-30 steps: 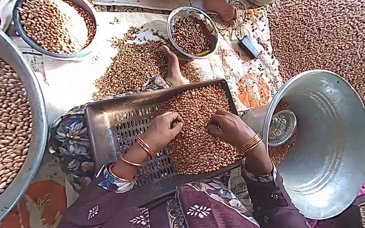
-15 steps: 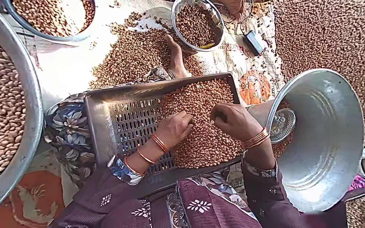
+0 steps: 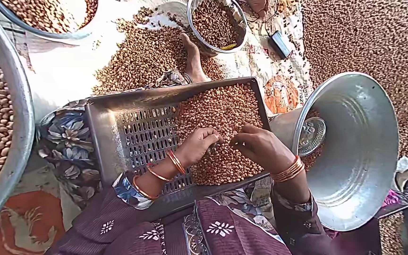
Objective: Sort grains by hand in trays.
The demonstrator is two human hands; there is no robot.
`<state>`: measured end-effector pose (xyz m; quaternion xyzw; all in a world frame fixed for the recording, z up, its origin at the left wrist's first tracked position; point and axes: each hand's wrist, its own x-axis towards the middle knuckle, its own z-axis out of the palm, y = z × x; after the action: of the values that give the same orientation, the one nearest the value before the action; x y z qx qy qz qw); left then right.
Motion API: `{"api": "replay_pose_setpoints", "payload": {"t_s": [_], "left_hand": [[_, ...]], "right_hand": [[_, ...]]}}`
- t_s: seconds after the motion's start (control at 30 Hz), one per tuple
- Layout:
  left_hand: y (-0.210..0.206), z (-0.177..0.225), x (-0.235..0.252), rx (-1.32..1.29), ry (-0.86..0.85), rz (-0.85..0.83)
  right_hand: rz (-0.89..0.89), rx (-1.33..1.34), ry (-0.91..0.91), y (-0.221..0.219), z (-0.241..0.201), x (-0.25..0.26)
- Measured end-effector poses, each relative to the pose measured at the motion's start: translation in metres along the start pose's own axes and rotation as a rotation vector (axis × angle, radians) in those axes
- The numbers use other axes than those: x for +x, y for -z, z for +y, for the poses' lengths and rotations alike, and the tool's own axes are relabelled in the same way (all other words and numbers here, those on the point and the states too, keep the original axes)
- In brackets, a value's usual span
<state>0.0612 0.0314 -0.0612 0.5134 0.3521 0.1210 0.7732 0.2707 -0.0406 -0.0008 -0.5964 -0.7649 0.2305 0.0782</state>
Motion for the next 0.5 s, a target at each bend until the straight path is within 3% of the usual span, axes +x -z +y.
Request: {"api": "replay_pose_setpoints", "payload": {"t_s": [0.1,0.23,0.3,0.4,0.5], "left_hand": [[-0.002,-0.006,-0.002,0.359,-0.181,-0.001],[-0.017,-0.021,0.0,0.601,-0.394,-0.059],[-0.018,-0.03,0.002,0.754,-0.484,0.023],[-0.013,-0.035,0.001,0.887,-0.556,0.121],[-0.011,-0.037,0.0,0.886,-0.594,0.083]], "right_hand": [[-0.078,-0.015,-0.121,-0.013,0.004,-0.014],[-0.048,-0.032,-0.16,-0.021,0.007,-0.021],[-0.04,-0.046,-0.165,-0.024,0.005,-0.02],[-0.001,-0.061,-0.15,-0.03,0.005,-0.021],[0.012,-0.053,-0.152,-0.029,0.005,-0.022]]}}
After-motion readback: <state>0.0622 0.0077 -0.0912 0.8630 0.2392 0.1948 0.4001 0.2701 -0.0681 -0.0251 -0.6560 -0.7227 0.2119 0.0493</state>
